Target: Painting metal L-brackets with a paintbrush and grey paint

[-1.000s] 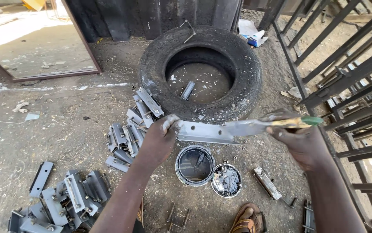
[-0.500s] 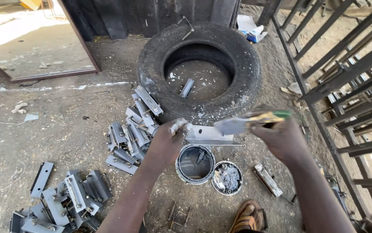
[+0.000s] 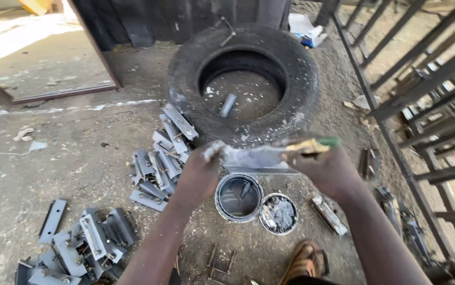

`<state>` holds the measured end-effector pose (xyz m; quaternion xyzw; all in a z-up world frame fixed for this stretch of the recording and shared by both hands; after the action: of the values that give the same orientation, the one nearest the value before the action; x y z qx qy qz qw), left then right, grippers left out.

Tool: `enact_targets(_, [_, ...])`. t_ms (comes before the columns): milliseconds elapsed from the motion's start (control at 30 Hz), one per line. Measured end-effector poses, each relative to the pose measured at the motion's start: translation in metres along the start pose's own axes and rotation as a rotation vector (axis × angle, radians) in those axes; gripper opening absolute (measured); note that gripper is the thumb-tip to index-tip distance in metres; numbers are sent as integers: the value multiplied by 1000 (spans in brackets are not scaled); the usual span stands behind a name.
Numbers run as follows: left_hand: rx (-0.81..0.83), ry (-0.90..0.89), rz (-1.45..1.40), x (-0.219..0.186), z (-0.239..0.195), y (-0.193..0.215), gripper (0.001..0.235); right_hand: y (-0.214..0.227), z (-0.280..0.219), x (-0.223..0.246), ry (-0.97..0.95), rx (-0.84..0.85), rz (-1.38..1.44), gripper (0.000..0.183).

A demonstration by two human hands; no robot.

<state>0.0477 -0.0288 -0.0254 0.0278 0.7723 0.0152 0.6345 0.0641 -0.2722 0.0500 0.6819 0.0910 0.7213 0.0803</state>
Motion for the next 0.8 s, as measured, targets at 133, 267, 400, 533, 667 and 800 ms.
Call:
enact_targets(133, [9,-94,91,27,11,7,42,18,2,6,-26,-145,-158,25])
enact_targets(267, [5,-122,62,25,26,7,35,-1,-4,8,-34,-111,117,30])
enact_targets(400, [-178,42,49,3,14,30,32,42,9,-16,-234,-269,-248,19])
enact_targets(533, [-231,192,62,-23,-2,37,29,61,13,-28,-224,-302,-420,29])
enact_targets(667, [-345,91,337,-7,12,45,20,28,7,-69,-431,-232,-437,20])
enact_targets(800, [-418,193,261,-3,9,48,23,-84,-34,-212,-355,611,-319,20])
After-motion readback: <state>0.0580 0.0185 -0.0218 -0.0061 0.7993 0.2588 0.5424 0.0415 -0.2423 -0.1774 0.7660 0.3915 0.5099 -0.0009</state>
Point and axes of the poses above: each hand's wrist, its own z-axis towards the middle knuckle, its own y-axis out of the back of the hand, x = y × z, the point moved 6 cm from there along z, towards the middle knuckle, and after that the axes turned 6 degrees about -x, right-handed, at the moved point
